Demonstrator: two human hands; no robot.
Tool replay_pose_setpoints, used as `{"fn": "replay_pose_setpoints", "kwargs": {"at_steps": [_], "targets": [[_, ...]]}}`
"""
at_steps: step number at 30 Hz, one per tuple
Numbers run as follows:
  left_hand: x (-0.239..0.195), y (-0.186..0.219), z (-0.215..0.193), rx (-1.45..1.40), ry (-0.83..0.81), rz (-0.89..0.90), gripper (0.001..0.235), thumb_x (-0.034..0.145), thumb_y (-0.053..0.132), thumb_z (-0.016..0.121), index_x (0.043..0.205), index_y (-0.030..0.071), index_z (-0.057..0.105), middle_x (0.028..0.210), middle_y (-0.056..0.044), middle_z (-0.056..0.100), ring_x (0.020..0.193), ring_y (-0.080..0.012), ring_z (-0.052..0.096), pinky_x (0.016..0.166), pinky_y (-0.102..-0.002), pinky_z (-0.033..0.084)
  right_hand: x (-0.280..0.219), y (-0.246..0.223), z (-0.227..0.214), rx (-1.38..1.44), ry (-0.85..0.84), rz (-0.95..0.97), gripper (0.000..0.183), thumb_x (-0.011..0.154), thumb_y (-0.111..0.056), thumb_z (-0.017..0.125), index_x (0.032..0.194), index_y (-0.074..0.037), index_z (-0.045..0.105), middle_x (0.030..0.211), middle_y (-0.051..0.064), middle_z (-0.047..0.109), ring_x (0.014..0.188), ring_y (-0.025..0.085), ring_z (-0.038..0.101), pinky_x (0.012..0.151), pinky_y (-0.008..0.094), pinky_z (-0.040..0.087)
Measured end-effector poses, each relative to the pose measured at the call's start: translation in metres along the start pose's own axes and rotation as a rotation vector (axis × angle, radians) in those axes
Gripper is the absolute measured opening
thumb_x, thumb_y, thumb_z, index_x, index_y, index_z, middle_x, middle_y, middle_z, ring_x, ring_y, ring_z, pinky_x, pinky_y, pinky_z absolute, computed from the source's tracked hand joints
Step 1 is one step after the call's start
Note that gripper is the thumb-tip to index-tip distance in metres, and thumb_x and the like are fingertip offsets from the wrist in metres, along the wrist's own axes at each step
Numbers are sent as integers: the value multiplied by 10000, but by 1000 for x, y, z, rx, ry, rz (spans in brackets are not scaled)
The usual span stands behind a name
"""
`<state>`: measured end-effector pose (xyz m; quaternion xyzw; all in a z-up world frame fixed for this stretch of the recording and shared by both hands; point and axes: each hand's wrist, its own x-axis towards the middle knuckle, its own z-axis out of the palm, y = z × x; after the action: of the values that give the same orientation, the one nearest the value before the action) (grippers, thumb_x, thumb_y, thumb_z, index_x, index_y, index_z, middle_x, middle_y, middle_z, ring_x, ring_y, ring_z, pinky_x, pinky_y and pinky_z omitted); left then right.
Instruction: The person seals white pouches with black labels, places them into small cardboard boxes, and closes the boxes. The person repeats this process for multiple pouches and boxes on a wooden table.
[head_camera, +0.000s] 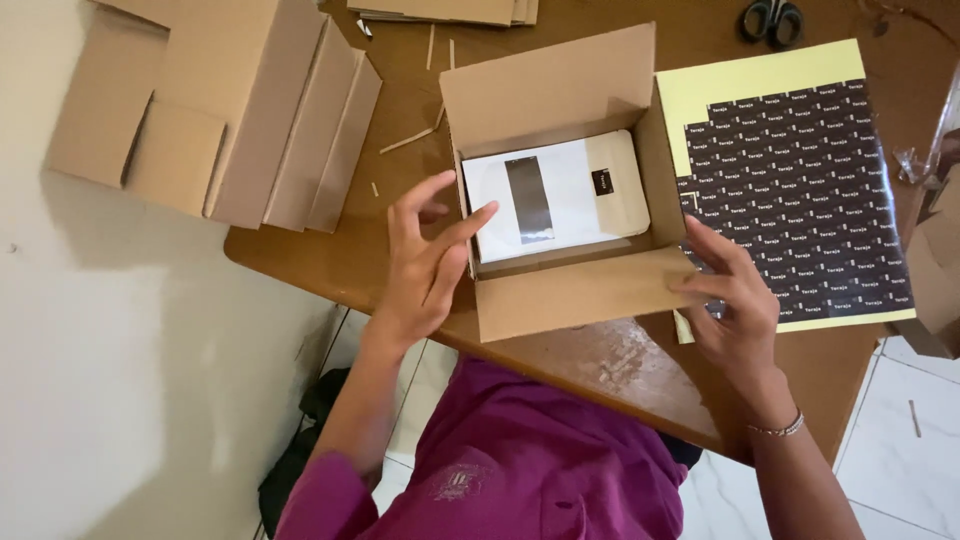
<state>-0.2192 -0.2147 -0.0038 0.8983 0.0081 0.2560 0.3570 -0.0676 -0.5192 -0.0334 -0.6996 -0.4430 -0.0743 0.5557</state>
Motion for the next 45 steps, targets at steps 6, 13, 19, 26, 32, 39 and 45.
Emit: {"fn": "replay_pose_setpoints", "kwargs": {"at_steps": [6,13,19,26,32,39,45], "targets": [[24,2,-1,-59,-181,-94,430,1001,583,508,1256,288,690,1346,-53,372,1075,-235,544,1024,-400,486,-4,-14,-2,-111,-30,-24,46,893,36,730,914,-4,722,1502,387,468,1309,519,563,1052,611,501],[53,-4,30,103,-285,129,421,861,563,718,1069,197,745,935,-38,489,853,-259,573,864,-428,487,-11,-8,-2,-161,-21,33,139,932,-31,726,1071,-28,736,1508,354,473,1318,515,557,1042,621,508],[75,-1,14,73,-598,91,402,865,386,757,1174,137,691,880,-75,631,886,-302,643,872,-477,509,3,-12,-4,-127,-33,42,374,919,-208,717,1181,56,680,1489,381,474,1301,542,561,1017,615,515],[66,-6,-5,-278,-614,-64,730,985,671,338,1288,79,640,1029,-122,717,1025,-293,682,1005,-488,488,20,-17,-11,-106,-104,64,383,939,-189,702,1242,44,660,1471,329,497,1309,518,559,1013,588,514],[45,-6,-13,-455,-541,-118,884,975,730,203,1337,38,616,1135,-159,704,1114,-318,657,1039,-503,466,12,1,-15,-123,-99,98,388,900,-213,758,1215,4,699,1329,261,525,1201,484,601,986,564,540],[51,-3,-13,-394,-597,-45,1024,917,799,31,1393,87,592,1196,-112,721,1155,-257,634,1132,-483,329,19,-5,-17,-219,-139,58,462,874,-221,791,1303,-80,694,1387,255,407,1301,457,522,1083,564,481],[50,-8,-34,-454,-754,108,1018,898,908,170,1552,140,308,1512,-103,559,1436,-299,522,1282,-684,4,22,-10,-30,-474,-195,57,615,989,-204,705,1500,42,466,1439,313,469,1334,439,477,1129,556,432]]}}
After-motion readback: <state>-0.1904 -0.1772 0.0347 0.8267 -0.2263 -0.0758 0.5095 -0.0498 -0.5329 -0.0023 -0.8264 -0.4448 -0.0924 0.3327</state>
